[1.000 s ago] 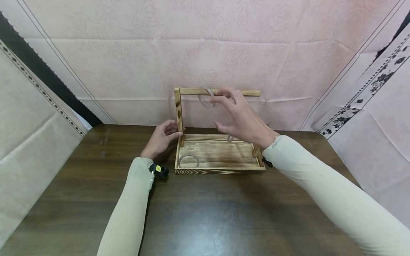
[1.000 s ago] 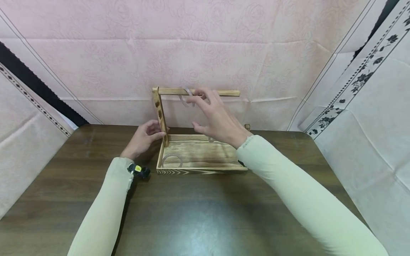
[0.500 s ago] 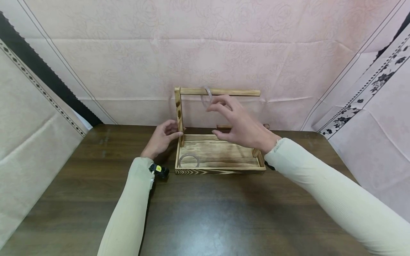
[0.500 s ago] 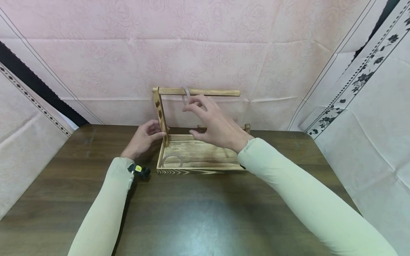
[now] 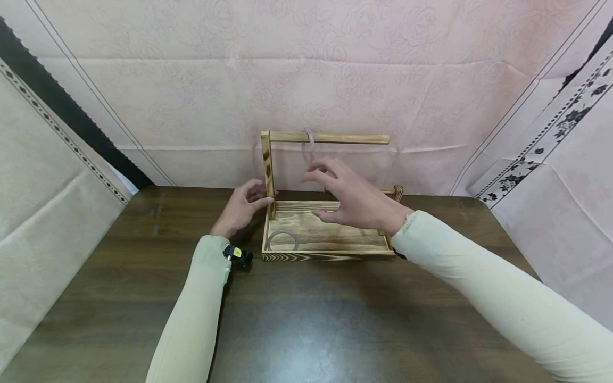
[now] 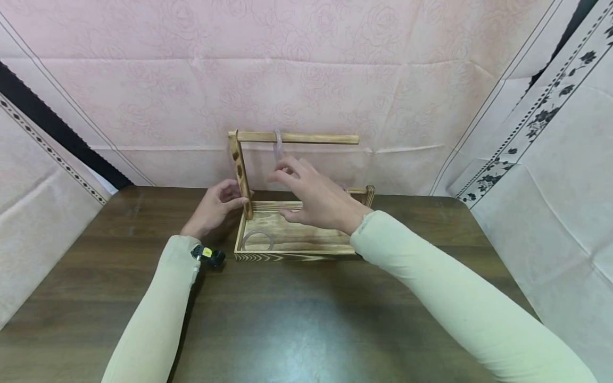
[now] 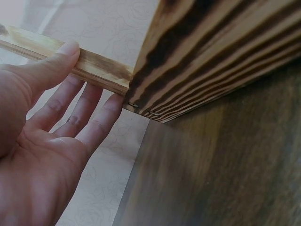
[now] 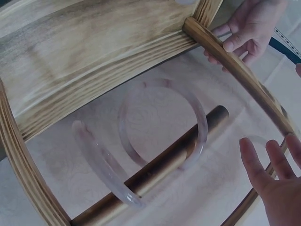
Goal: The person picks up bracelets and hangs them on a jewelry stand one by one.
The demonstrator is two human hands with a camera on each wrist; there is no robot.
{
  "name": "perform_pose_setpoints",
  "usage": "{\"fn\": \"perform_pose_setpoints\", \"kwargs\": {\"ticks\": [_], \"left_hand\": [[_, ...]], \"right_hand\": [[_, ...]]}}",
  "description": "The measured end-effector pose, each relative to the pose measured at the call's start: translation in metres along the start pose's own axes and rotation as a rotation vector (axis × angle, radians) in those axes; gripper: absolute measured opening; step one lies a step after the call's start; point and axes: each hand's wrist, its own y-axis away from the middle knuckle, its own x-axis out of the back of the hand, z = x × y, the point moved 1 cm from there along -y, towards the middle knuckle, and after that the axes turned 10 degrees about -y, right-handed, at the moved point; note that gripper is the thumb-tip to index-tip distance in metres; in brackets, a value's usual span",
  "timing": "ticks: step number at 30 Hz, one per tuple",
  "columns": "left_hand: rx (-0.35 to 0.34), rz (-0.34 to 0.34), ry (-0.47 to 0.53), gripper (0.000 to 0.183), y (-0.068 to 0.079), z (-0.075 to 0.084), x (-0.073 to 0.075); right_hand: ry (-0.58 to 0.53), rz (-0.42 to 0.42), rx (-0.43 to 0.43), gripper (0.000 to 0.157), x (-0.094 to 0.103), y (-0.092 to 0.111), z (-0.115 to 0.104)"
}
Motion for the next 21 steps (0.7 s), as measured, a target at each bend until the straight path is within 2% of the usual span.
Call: {"fn": "perform_pose_setpoints", "kwargs": {"ticks": [11,21], "left_hand": [[0.007,0.002,-0.009,0.032,0.001,0.001,0.000],[0.009,-0.001,-0.007,0.032,0.000,-0.001,0.001]], "right_hand": [[0.017,-0.130,-0.034,0.056,-0.011,-0.004,-0.003],[-0.002,-0.167,0.010,0.053,-0.022,-0.010,-0.006]]}}
